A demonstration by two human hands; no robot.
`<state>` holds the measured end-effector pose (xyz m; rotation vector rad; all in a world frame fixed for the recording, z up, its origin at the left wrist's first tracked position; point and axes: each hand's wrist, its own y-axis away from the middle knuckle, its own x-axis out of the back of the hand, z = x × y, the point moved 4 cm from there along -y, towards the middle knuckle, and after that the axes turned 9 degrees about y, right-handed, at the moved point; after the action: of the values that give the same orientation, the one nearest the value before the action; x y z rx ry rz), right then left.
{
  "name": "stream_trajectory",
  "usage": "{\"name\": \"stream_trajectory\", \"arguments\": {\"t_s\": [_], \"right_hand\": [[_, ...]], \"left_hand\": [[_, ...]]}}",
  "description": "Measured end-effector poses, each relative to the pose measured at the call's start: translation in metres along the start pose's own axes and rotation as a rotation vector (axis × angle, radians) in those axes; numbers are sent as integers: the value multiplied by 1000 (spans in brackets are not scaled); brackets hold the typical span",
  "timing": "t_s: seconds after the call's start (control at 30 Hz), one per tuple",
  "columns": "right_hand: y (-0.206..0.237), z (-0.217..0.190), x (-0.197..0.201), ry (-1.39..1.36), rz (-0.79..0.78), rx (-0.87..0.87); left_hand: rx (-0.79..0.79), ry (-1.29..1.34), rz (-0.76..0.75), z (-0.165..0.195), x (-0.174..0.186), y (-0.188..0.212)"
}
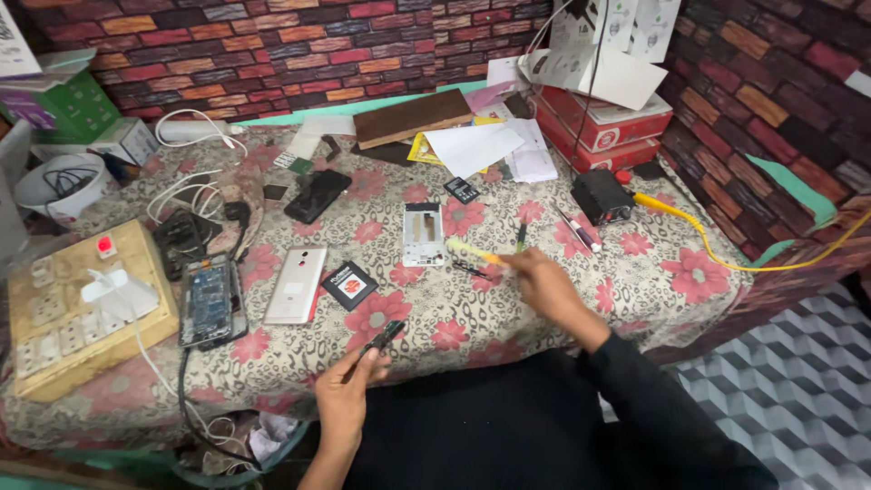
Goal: The person works at a cluttered repair bench on a disassembled smartphone. They use a brush to clean the phone's midframe and a small circuit board, then pick up a soldering iron and solder the board while holding it steady, before resuming brushing the board.
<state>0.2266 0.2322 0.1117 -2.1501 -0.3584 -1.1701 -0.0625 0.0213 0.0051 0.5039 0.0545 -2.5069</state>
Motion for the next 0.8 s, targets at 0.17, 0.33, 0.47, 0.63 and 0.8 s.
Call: {"name": "stream_trajectory", "arguments": {"t_s": [0.17, 0.33, 0.47, 0.63, 0.8], "right_hand": [[16, 48, 13, 1, -10, -172], [22, 37, -3, -30, -42, -127], [28, 19, -3, 72, 66, 27], [30, 60, 10, 65, 272, -76], [34, 153, 27, -309, 529, -529]], "left_hand": [[-369, -311, -163, 32, -42, 0], [-547, -490, -289, 37, -89, -14], [-588, -606, -360, 30, -103, -31], [-592, -703, -439, 20, -96, -41], [-643, -821, -531, 20, -94, -45]]}}
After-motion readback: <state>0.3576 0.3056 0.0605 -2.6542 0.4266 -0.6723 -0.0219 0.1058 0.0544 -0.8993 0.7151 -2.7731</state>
